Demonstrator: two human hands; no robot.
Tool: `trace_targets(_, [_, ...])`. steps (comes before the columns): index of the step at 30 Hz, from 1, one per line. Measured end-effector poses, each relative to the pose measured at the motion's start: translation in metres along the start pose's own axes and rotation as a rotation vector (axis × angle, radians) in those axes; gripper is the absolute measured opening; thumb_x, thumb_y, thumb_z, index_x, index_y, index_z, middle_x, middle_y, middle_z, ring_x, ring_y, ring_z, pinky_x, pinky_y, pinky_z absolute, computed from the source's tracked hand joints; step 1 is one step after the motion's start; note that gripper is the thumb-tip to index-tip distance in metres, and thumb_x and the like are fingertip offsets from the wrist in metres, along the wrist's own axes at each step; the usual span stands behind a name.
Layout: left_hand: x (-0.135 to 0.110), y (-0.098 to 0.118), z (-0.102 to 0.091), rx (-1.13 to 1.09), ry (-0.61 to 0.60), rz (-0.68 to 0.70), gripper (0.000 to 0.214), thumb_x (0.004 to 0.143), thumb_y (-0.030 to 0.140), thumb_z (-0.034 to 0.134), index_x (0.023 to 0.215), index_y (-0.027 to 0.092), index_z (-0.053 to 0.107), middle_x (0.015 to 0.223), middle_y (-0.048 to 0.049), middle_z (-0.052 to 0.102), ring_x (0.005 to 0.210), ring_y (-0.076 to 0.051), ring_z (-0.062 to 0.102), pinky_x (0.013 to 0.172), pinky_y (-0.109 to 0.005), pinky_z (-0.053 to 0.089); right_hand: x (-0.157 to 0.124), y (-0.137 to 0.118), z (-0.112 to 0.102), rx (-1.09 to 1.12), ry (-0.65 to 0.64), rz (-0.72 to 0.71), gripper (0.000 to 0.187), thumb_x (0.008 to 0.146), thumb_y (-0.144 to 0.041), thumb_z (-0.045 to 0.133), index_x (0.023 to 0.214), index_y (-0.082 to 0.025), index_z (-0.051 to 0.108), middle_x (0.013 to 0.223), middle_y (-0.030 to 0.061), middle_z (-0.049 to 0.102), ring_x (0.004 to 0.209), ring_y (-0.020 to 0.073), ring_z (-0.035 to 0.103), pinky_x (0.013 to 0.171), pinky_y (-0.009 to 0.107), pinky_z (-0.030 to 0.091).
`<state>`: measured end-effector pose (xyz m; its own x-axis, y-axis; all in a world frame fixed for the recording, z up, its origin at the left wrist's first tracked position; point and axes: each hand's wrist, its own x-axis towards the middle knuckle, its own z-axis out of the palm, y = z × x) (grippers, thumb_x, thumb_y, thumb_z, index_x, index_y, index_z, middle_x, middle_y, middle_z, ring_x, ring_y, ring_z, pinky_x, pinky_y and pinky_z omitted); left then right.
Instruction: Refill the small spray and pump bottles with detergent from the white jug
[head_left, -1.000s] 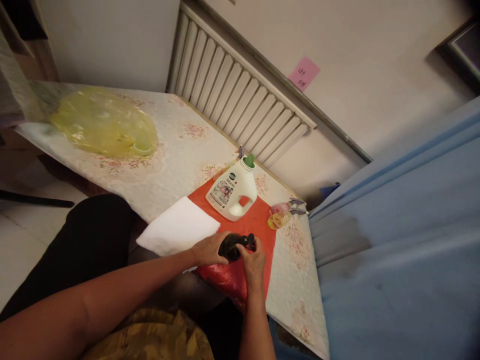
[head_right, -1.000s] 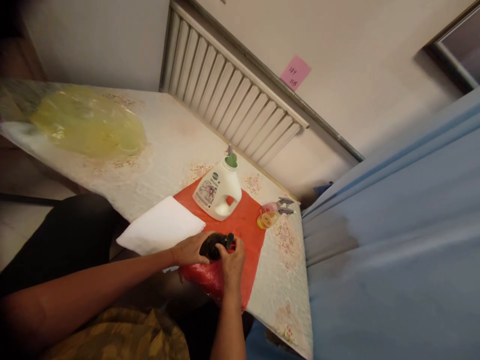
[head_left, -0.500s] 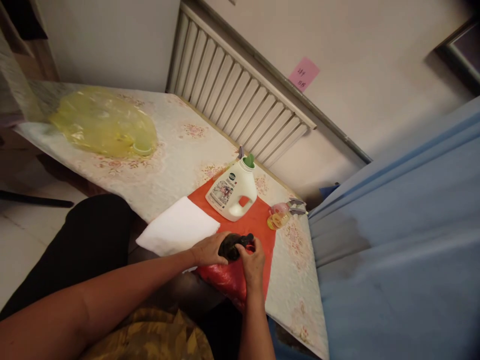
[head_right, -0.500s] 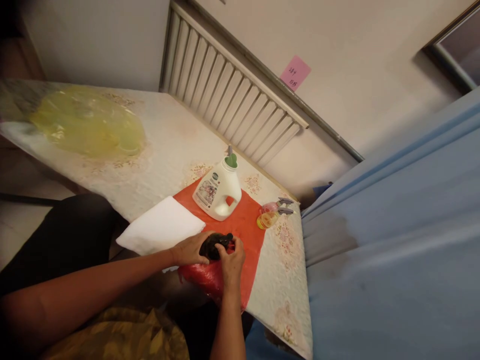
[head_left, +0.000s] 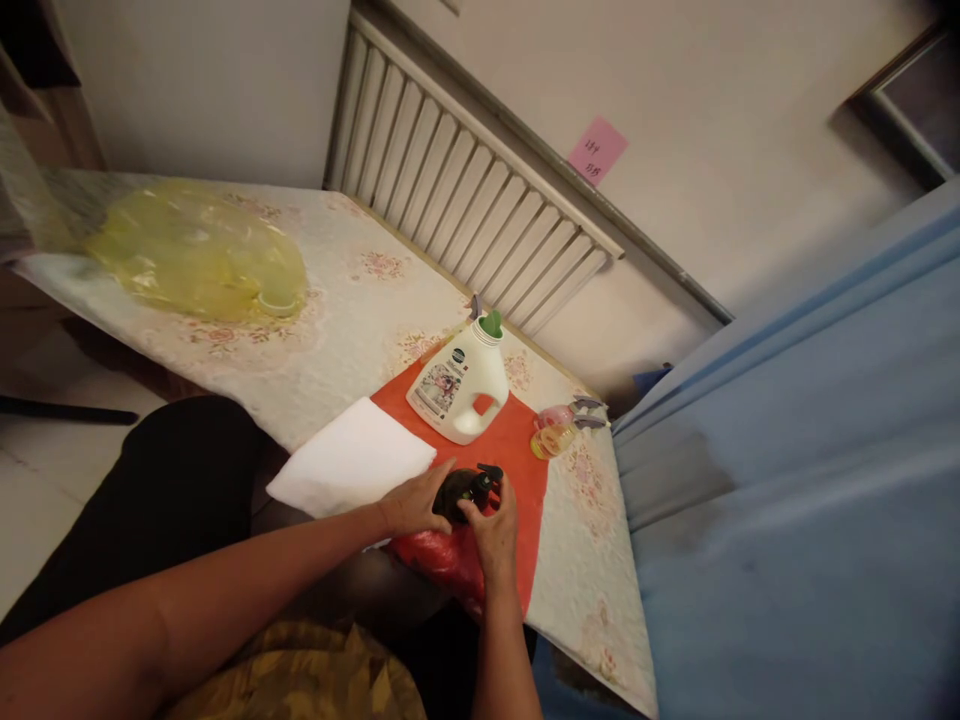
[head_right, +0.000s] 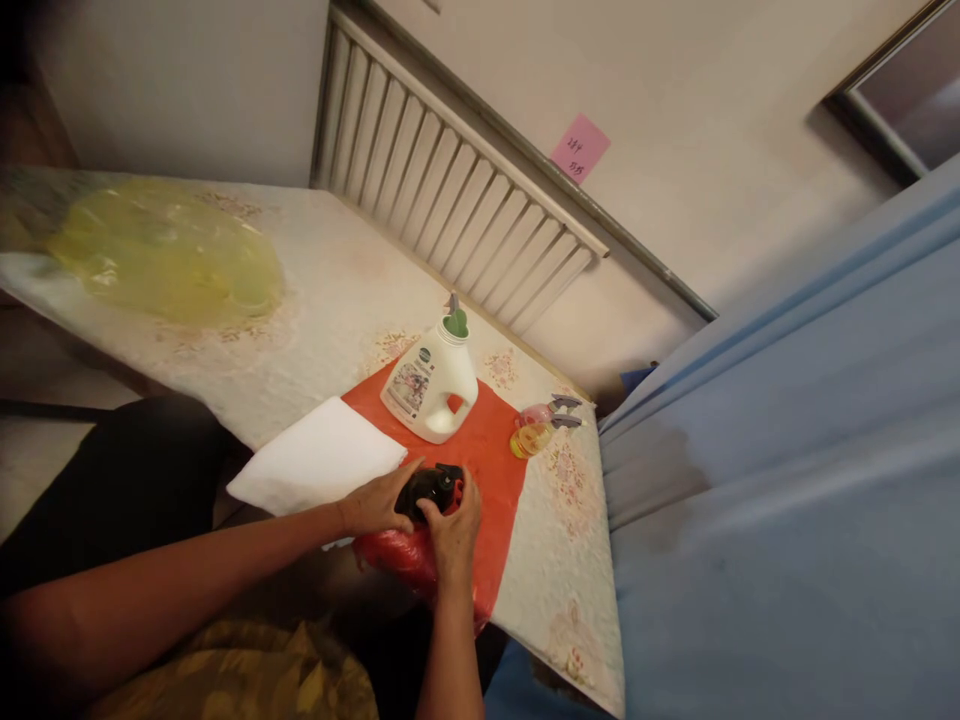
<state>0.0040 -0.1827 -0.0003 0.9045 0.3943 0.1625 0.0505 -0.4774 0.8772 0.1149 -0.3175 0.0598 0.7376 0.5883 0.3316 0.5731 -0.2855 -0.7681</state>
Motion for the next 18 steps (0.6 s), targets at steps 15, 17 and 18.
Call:
trace_targets(15, [-0.017, -0.018, -0.032, 0.326, 0.217, 0.24, 0.056, 0.092, 0.019, 0.048, 0.147, 0.016, 0.041, 0.152, -0.0161, 0.046, 0.142, -0.029, 0.04, 0.119, -0.049, 0.034, -0.017, 0.013, 0.029, -0.031, -0.022, 0.092, 0.096, 0.055, -0.033, 0.085, 0.14, -0.012, 0.048, 0.139, 0.0193, 0.058, 0.129, 0.0344, 0.055, 0.111, 0.047, 0.042])
trace_targets(17, [-0.013, -0.025, -0.054, 0.458, 0.244, 0.163, 0.049, 0.093, 0.02, 0.046, 0.141, 0.014, 0.049, 0.149, -0.0172, 0.049, 0.14, -0.03, 0.042, 0.117, -0.051, 0.034, -0.017, 0.013, 0.032, -0.058, 0.01, 0.103, 0.091, 0.055, -0.034, 0.084, 0.137, -0.011, 0.051, 0.135, 0.02, 0.06, 0.127, 0.0354, 0.057, 0.11, 0.048, 0.043])
trace_targets(18, [-0.01, -0.03, -0.064, 0.527, 0.238, 0.11, 0.048, 0.092, 0.021, 0.047, 0.139, 0.011, 0.052, 0.148, -0.0192, 0.05, 0.14, -0.032, 0.042, 0.117, -0.052, 0.033, -0.016, 0.013, 0.033, -0.07, 0.021, 0.109, 0.089, 0.055, -0.035, 0.084, 0.135, -0.01, 0.052, 0.133, 0.0201, 0.061, 0.125, 0.0357, 0.058, 0.109, 0.048, 0.044])
